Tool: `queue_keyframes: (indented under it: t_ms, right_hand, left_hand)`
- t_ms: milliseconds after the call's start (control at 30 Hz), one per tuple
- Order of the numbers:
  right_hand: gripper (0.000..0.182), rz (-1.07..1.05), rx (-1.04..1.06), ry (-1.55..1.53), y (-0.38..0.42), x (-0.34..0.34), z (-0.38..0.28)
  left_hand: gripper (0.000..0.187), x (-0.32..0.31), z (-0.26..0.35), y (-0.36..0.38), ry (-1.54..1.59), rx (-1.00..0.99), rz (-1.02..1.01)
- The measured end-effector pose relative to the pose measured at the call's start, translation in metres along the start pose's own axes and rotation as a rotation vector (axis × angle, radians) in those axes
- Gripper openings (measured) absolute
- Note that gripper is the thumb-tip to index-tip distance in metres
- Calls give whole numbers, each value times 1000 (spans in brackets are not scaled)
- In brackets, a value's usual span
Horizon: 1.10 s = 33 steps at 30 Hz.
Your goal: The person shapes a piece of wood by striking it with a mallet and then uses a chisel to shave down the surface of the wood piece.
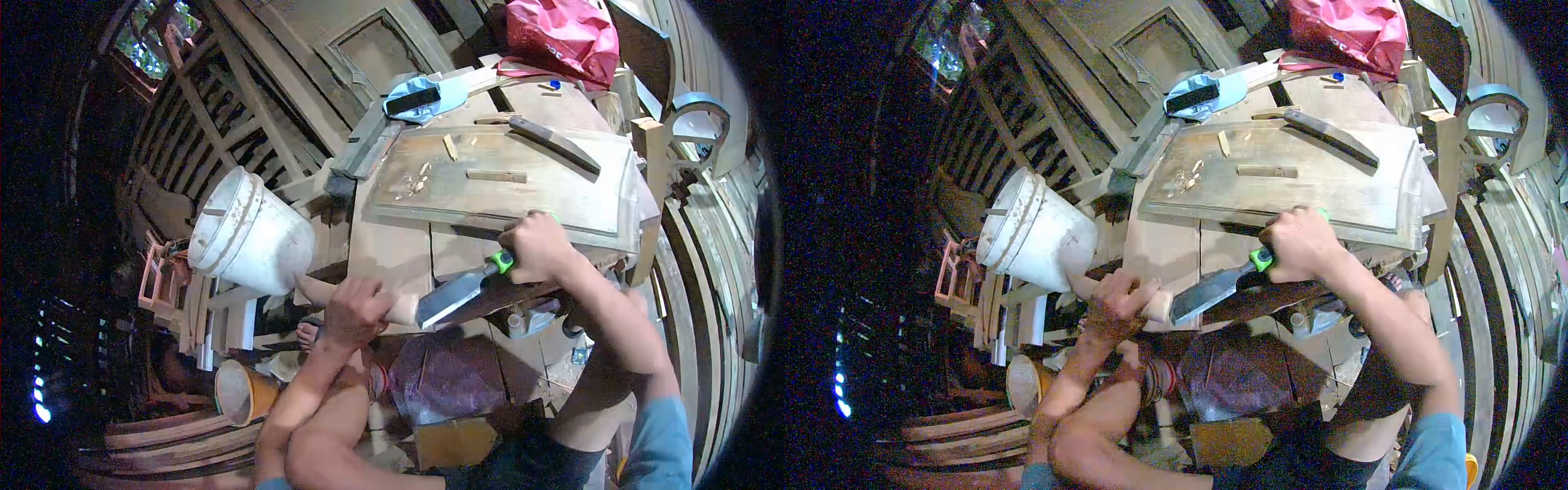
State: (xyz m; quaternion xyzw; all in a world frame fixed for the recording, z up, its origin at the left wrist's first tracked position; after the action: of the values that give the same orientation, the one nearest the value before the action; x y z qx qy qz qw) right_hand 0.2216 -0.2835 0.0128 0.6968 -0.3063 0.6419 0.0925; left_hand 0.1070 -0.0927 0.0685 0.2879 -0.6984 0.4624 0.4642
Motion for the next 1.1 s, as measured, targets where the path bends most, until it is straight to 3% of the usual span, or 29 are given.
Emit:
queue_keyframes:
  t_ms: [267,467,867,1100]
  right_hand:
    - [28,-75,-50,-23,1,-11,-3]
    - [37,-128,-18,-41,0,-24,-11]
    - [29,-127,-68,-108,-6,-22,-7]
    - [30,-100,-59,19,-6,-6,2]
  left_hand:
    - [33,-9,-3,0,29,99,-102]
    - [36,-19,-12,6,89,184,-214]
    - [26,-14,-17,6,166,143,-155]
    - [28,-14,-16,4,108,137,-148]
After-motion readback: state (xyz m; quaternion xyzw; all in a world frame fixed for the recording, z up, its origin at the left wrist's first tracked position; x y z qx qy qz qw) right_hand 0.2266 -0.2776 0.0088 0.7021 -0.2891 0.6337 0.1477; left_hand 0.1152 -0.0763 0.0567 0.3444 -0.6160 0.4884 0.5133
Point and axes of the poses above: each hand's wrist, its own y-axis away from the middle knuckle, its own x-axis out of the back of the hand, z = x × y, the point moved 9 cm from there along -y, towards the middle knuckle, and after that the axes turned 13 degrees about x, right-handed, at the moved point
